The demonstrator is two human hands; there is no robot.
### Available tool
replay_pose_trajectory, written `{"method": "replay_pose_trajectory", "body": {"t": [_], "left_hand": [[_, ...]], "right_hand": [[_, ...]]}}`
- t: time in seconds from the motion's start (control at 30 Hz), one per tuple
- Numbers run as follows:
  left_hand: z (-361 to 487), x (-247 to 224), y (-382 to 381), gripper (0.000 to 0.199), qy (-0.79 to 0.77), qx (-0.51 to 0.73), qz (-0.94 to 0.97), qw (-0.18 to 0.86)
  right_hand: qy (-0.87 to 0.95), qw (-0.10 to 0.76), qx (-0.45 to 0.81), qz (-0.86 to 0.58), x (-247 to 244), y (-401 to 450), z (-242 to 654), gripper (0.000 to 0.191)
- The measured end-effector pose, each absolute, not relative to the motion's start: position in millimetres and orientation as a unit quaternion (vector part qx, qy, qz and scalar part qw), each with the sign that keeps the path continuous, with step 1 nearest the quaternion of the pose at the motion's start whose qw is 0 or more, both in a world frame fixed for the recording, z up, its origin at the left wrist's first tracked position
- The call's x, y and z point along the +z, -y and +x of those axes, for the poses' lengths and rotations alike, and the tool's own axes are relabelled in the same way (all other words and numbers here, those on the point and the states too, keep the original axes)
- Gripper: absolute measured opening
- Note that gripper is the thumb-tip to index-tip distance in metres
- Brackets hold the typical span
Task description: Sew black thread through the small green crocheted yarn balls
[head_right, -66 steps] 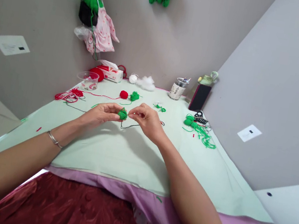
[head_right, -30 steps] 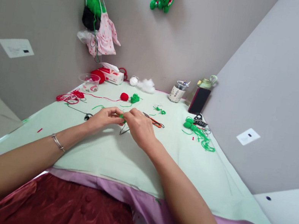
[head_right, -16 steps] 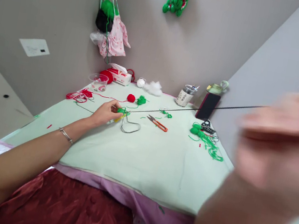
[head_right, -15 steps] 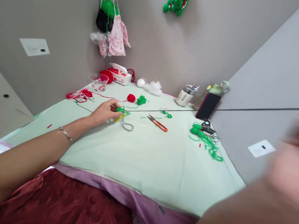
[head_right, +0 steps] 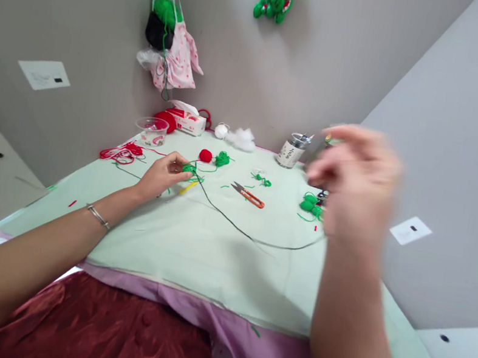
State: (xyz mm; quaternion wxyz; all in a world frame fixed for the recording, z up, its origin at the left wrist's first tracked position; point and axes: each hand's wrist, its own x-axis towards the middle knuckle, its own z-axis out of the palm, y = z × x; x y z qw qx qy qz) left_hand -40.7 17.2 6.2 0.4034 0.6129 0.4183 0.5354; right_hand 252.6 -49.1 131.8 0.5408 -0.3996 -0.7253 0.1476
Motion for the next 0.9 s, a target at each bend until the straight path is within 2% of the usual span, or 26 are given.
{"method": "replay_pose_trajectory", "body": {"t": [0.03,0.07,0.17,0.3,0.5,0.67,0.77,0.9], "left_hand": [[-37.8,6.7,-13.8,0.037,-0.408,0.536,0.614,0.411],[-35.1,6.6,-10.8,0.037,-0.399,0.536,0.616,0.418],[-28.8,4.2,-4.7,0.037,-0.376,0.530,0.626,0.430],[-24.7,1.8,-0.6,0.031,-0.361,0.520,0.656,0.411],[-20.1,-1.2,-0.9,0.021,-0.360,0.516,0.700,0.339],[-23.6,-4.4,-8.5,0.022,-0.388,0.533,0.684,0.312],[-29.0,-3.0,-12.8,0.026,-0.392,0.551,0.654,0.339],[-34.3,-1.1,-17.1,0.030,-0.399,0.568,0.628,0.350]], "right_hand": [[0.710,0.554,0.167,-0.402,124.7,44.1,241.1,0.023],[0.715,0.519,0.203,-0.422,114.6,38.4,227.5,0.018],[0.772,0.383,0.219,-0.457,75.3,21.1,186.1,0.019],[0.791,0.347,0.178,-0.471,41.8,11.0,160.9,0.014],[0.777,0.338,0.283,-0.449,52.6,23.5,168.7,0.009],[0.779,0.238,0.413,-0.408,64.3,30.6,184.3,0.013],[0.773,0.269,0.407,-0.406,69.0,23.1,201.3,0.024],[0.721,0.433,0.342,-0.419,84.3,10.6,240.6,0.042]]}}
